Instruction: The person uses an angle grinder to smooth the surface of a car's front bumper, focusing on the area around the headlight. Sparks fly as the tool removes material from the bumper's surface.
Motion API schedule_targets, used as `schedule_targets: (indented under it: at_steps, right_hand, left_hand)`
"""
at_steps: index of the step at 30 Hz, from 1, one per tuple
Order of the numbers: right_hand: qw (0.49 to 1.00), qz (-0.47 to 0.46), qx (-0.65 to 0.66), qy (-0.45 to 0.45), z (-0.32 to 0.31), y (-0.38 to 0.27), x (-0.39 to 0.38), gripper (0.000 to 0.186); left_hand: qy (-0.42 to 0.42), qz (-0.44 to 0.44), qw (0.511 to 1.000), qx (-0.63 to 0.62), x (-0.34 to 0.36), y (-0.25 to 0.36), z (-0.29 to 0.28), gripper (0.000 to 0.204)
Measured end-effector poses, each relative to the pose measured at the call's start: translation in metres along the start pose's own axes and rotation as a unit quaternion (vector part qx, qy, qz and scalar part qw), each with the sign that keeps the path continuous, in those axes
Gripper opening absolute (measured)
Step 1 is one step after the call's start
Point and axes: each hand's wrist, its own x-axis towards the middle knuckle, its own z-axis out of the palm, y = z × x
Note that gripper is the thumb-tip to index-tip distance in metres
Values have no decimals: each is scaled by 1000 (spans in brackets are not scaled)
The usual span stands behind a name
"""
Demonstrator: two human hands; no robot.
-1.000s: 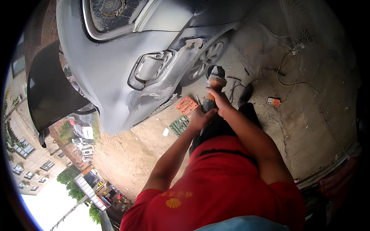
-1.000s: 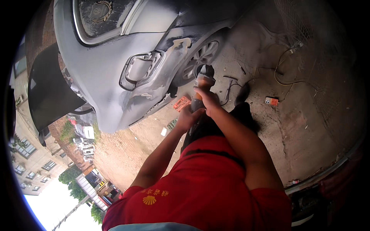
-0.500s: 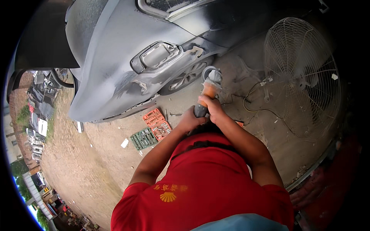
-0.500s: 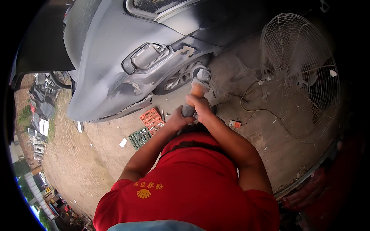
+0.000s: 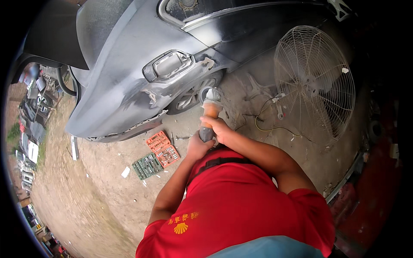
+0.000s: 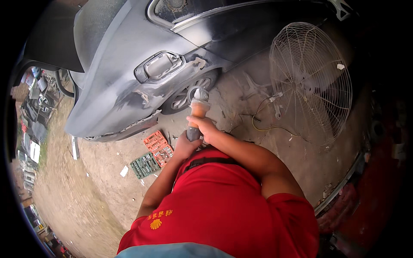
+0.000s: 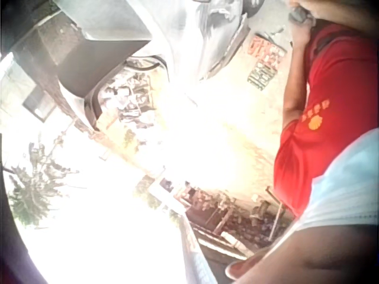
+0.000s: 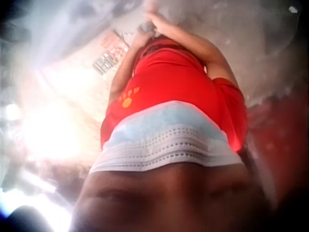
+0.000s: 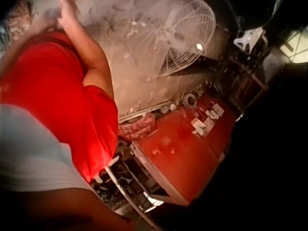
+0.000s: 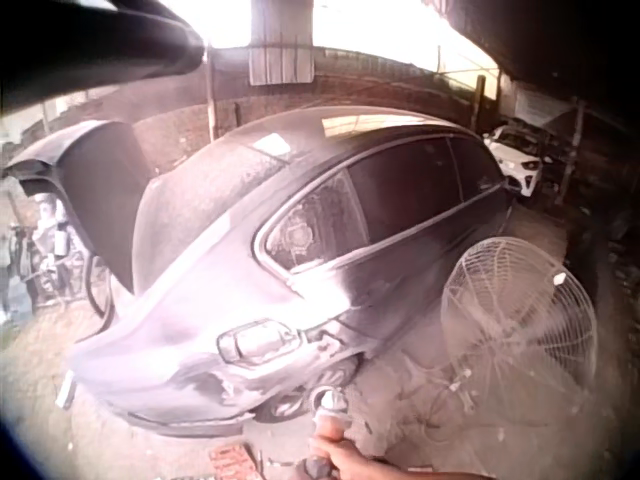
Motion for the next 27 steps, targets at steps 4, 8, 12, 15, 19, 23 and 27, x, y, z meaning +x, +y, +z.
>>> schedule_targets:
  at_steps: [4,8,12,15,19,23,27]
  right_hand:
    - [997,7,-42,-60,-9,-6,2,41]
    - [993,41,26,-109,-36,-18,-7,43]
    - [976,95,122,-151,-73,-26,-21,43]
    - [984,109,87,-110,-96,-22,-33,37]
    - [991,105,48,-75,-123,-17,-43,31]
    - [994,78,41,-60,-148,-17,-38,30]
    - [996,56,23,-58,-151,-26,-17,26]
  left_hand:
    - [51,-24,998,-14,-12,6,18,69]
    - [103,20,994,-31,-12,9,59,54]
    - [81,-35,996,-22,-19,26,93,56]
    - [62,-61,994,-73,-28,24,123,58]
    - [60,-78,991,-90,-34,24,157,59]
    - [38,-103,989,-101,-24,34,176,58]
    - [79,-64,995,-5,-11,34,181,71]
